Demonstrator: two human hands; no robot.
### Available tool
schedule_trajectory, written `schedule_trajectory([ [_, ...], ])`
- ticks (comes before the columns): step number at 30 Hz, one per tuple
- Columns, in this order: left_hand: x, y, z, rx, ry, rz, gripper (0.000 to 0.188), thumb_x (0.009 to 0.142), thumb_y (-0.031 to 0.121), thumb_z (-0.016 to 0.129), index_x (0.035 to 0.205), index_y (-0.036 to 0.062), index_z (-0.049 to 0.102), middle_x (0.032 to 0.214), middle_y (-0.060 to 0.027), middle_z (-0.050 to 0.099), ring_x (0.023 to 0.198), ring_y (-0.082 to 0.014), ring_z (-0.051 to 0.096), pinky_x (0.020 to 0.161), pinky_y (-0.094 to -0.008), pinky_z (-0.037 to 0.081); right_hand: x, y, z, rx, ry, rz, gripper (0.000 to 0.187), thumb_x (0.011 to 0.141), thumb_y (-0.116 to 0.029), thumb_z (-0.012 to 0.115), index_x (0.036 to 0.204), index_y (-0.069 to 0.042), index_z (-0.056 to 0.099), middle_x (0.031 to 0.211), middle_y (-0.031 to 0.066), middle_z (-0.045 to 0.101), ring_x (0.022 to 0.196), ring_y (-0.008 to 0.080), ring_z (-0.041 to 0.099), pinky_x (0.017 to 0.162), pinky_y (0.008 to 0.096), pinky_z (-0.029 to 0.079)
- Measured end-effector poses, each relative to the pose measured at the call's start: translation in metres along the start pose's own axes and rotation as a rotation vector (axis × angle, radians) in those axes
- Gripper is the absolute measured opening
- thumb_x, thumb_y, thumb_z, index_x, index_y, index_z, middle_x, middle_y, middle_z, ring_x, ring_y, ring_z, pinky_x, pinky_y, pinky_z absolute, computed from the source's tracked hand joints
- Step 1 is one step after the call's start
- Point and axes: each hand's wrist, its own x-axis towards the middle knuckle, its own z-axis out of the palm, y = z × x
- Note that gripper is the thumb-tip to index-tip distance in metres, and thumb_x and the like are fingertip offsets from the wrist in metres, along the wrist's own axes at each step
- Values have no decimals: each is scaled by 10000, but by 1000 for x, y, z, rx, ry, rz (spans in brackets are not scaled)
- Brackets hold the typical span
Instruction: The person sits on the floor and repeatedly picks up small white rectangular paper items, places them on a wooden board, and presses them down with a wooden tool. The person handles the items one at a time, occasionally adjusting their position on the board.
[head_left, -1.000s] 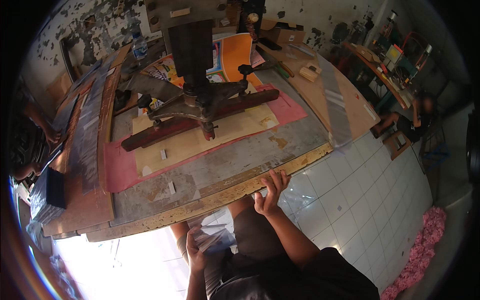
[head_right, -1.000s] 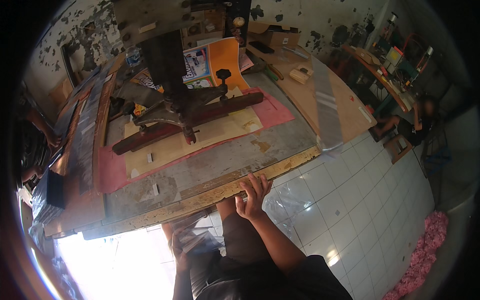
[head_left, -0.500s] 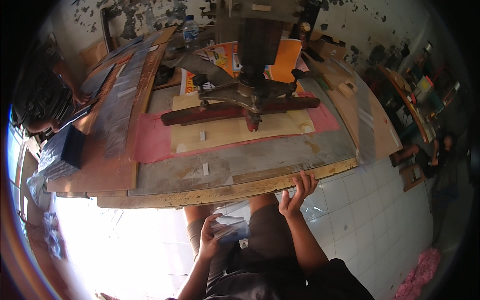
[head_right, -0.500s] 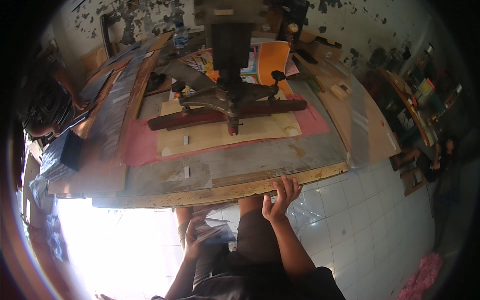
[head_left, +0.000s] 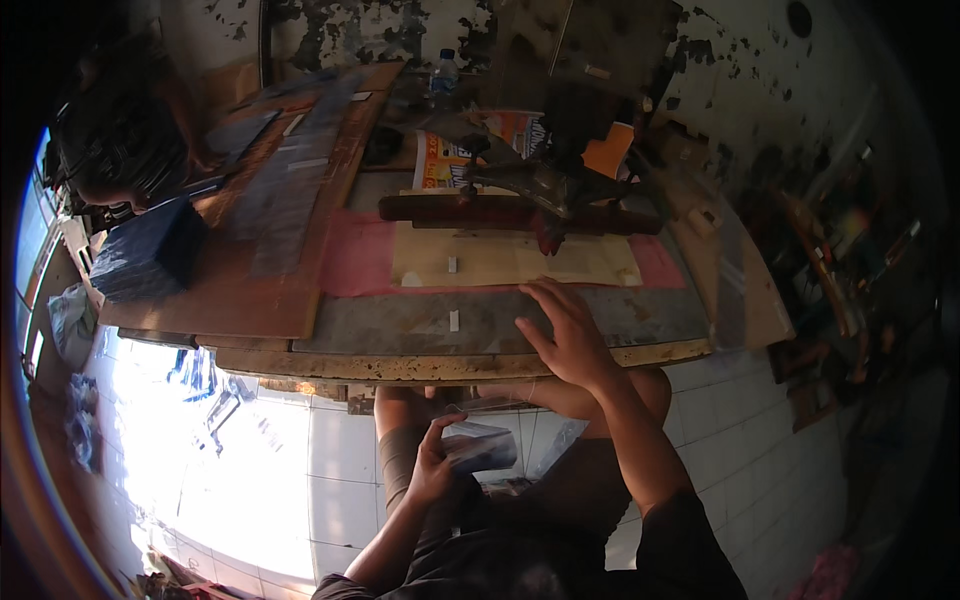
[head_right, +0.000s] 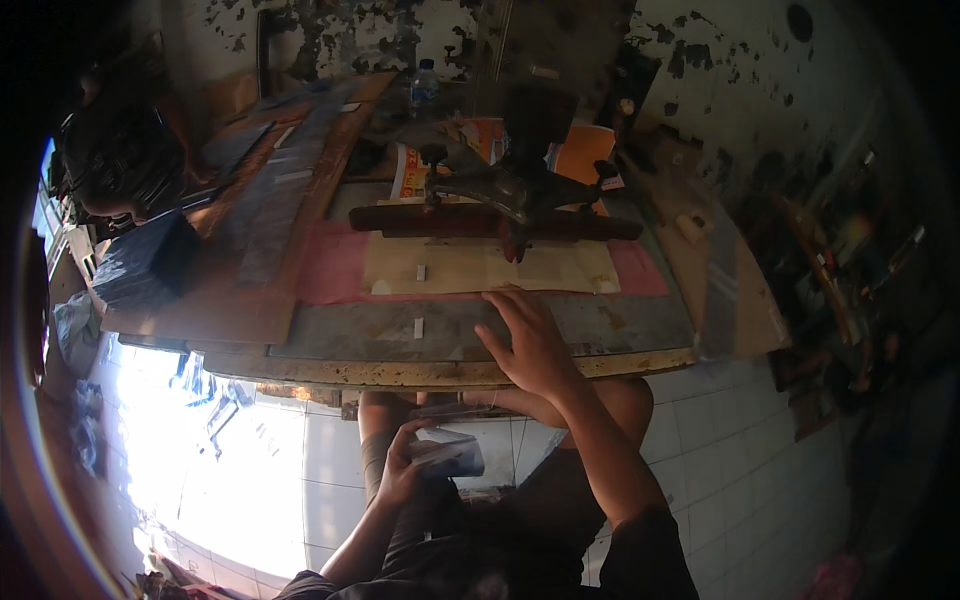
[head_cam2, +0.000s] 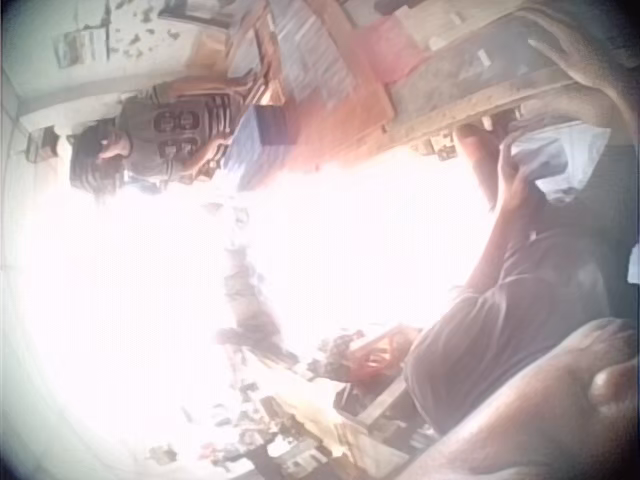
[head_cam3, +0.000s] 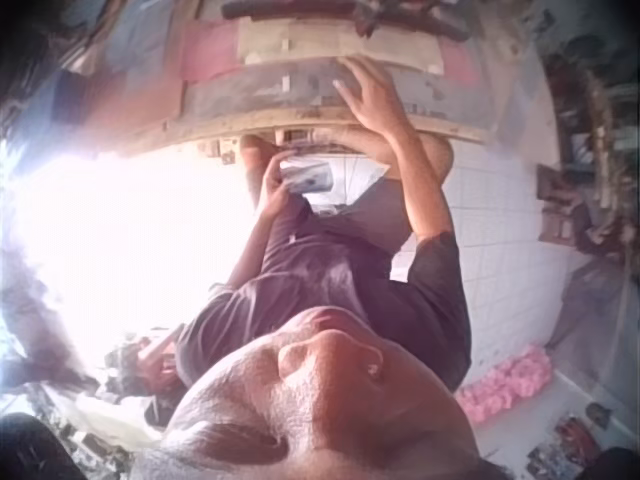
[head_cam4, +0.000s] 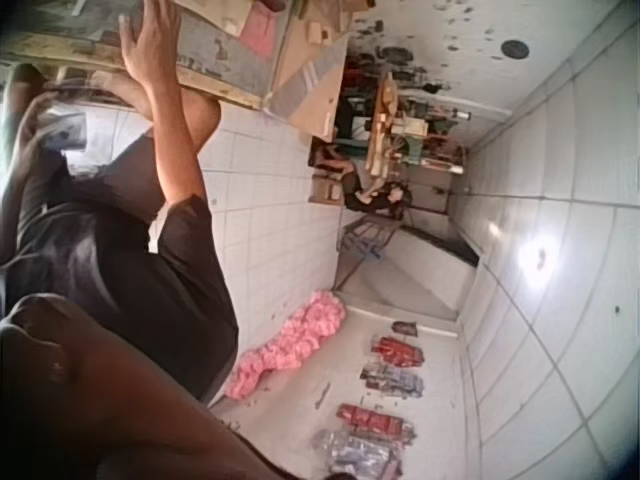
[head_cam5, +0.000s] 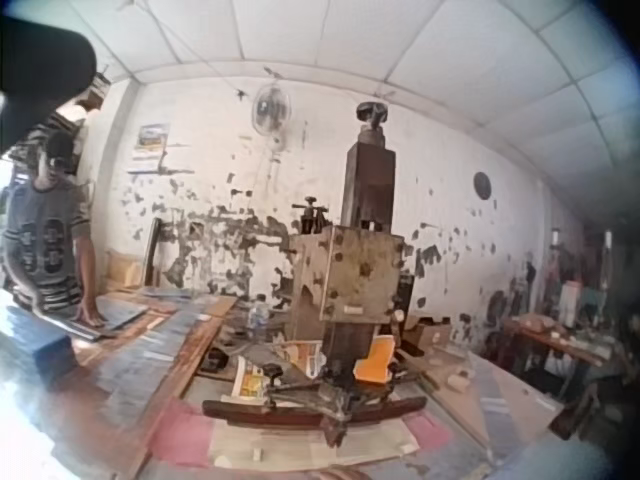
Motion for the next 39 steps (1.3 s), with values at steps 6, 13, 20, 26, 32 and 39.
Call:
schedule_trajectory([
  [6, -1, 0, 10, -58, -8, -23, 532, 934, -10, 585, 1438, -3, 416, 1097, -126, 722, 1083, -204, 707, 954, -338, 555, 96, 93, 72, -173, -15, 11, 517, 974, -314, 668, 1382, -13, 569, 1445, 228, 539, 1339, 401, 518, 1120, 481, 415],
  [13, -7, 2, 5, -39, 17, -20, 642, 933, 231, 745, 1442, 17, 417, 1069, -93, 735, 1056, -168, 697, 959, -319, 526, 136, 116, 97, -49, -132, 210, 492, 922, -328, 693, 1318, -44, 623, 1264, 227, 674, 1224, 403, 619, 1056, 465, 463],
  [20, 2, 3, 10, -51, -1, -12, 795, 910, 444, 798, 1449, 9, 407, 1064, -107, 737, 1040, -196, 718, 943, -332, 542, 142, 135, 101, 209, -135, 340, 370, 906, -284, 690, 1163, -23, 637, 1192, 232, 683, 1107, 380, 675, 978, 434, 509],
  [26, 1, -12, -4, -11, 6, -13, 821, 914, 469, 787, 1452, -2, 384, 1070, -132, 749, 1046, -211, 722, 963, -346, 536, 120, 94, 78, 267, -191, 272, 325, 937, -237, 661, 1175, -20, 615, 1314, 191, 618, 1232, 366, 603, 1056, 425, 471],
  [32, 6, -11, -2, 23, -3, -24, 755, 942, 421, 763, 1433, -2, 376, 1074, -164, 761, 1045, -223, 730, 969, -355, 536, 83, 61, 50, -147, -179, -17, 430, 970, -248, 669, 1342, -45, 600, 1531, 161, 461, 1423, 365, 434, 1175, 474, 370],
  [39, 7, -1, -1, -15, -40, -19, 561, 949, -9, 589, 1458, -1, 354, 1168, -226, 739, 1172, -281, 700, 1057, -403, 525, 47, 27, 32, -61, -58, -57, 456, 1008, -264, 651, 1389, -22, 582, 1479, 163, 513, 1380, 365, 480, 1162, 475, 383],
])
